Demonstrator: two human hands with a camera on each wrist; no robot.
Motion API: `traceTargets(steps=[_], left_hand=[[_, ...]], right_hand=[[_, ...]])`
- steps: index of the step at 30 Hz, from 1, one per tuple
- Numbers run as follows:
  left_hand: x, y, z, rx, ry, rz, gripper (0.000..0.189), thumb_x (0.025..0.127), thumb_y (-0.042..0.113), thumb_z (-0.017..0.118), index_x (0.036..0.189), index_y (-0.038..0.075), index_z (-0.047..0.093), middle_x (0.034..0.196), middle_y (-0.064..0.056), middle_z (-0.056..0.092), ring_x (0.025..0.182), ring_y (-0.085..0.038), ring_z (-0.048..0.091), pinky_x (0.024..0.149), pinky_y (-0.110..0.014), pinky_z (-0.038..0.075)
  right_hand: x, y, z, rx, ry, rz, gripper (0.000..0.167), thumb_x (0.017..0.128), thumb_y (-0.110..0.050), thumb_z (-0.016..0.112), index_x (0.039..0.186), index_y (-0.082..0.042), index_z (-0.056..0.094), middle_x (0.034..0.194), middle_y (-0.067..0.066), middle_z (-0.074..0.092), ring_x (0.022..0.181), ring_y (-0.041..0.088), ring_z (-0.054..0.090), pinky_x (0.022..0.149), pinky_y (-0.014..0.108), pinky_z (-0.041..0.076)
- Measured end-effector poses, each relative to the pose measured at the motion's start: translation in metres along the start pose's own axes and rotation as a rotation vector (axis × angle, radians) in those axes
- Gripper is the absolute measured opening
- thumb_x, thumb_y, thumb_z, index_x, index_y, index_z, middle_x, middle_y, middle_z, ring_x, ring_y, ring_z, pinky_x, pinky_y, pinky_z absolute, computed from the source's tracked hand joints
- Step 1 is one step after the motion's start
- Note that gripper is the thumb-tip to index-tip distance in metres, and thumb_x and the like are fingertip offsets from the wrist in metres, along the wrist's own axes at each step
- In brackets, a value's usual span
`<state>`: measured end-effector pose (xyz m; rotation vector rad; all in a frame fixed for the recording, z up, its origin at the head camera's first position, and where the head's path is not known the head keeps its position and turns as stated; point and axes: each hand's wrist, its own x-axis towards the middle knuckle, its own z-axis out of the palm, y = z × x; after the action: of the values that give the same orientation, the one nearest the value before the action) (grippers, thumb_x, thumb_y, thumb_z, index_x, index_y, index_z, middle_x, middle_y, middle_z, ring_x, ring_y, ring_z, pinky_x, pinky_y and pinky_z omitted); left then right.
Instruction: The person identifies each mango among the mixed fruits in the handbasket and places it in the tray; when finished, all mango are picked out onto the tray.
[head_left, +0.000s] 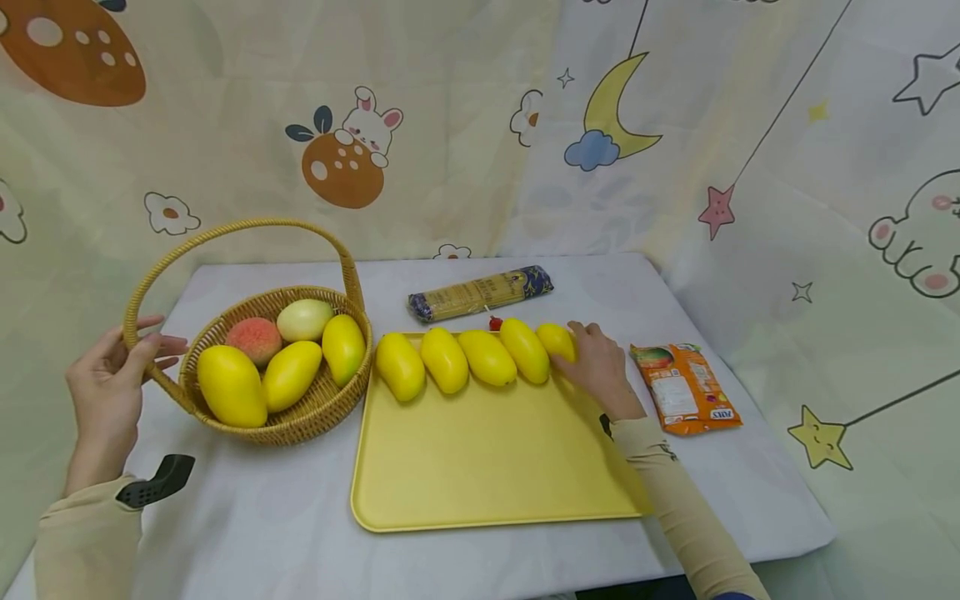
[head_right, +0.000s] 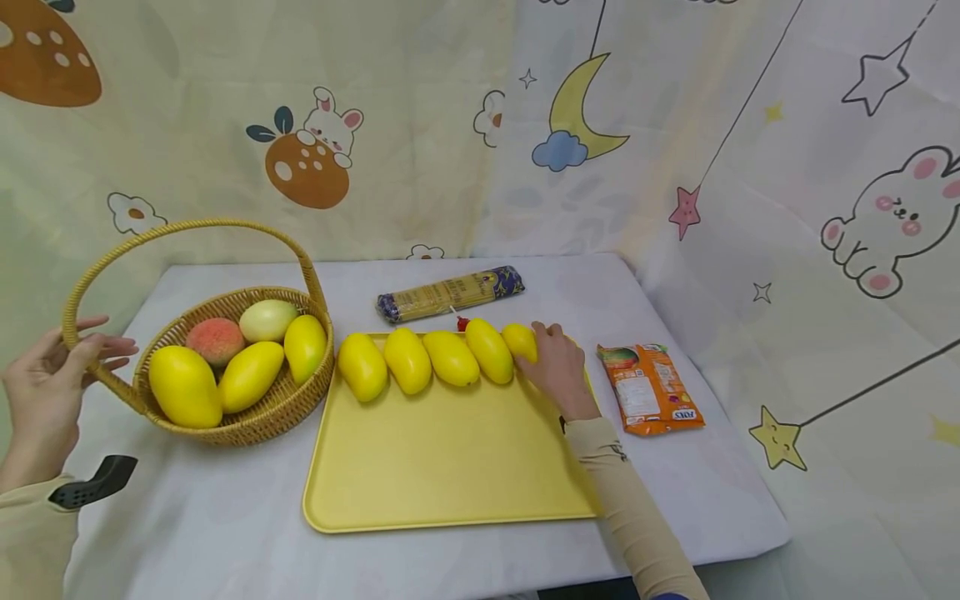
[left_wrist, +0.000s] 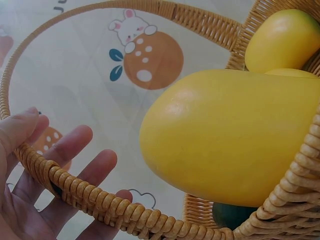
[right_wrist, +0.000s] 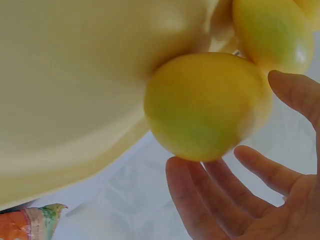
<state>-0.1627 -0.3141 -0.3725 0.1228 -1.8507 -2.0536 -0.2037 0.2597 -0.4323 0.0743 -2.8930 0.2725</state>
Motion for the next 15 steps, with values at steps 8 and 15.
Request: traceTargets(steps=[8,15], left_hand=[[0.000,0.001,0.000,0.009,0.000,-0.001,0.041,0.090,0.020,0.066,0.126,0.003,0.060,0.085,0.005,0.072,0.076,-0.006,0.067,0.074,-0.008,0.051],[0.000,0.000,0.000,-0.007,-0.003,0.004,0.039,0.090,0.019,0.066,0.125,0.002,0.060,0.084,0.004,0.073,0.076,-0.006,0.067,0.073,-0.009,0.052]], right_hand=[[0.004,-0.012,-0.010,0.038,0.055,-0.010,0.060,0.085,-0.039,0.069,0.132,-0.006,0.054,0.115,0.023,0.059,0.079,0.037,0.062,0.061,0.049,0.053],[0.009,-0.036,-0.016,0.056,0.013,-0.019,0.060,0.086,-0.039,0.068,0.133,-0.005,0.052,0.118,0.023,0.058,0.078,0.034,0.062,0.064,0.047,0.053]])
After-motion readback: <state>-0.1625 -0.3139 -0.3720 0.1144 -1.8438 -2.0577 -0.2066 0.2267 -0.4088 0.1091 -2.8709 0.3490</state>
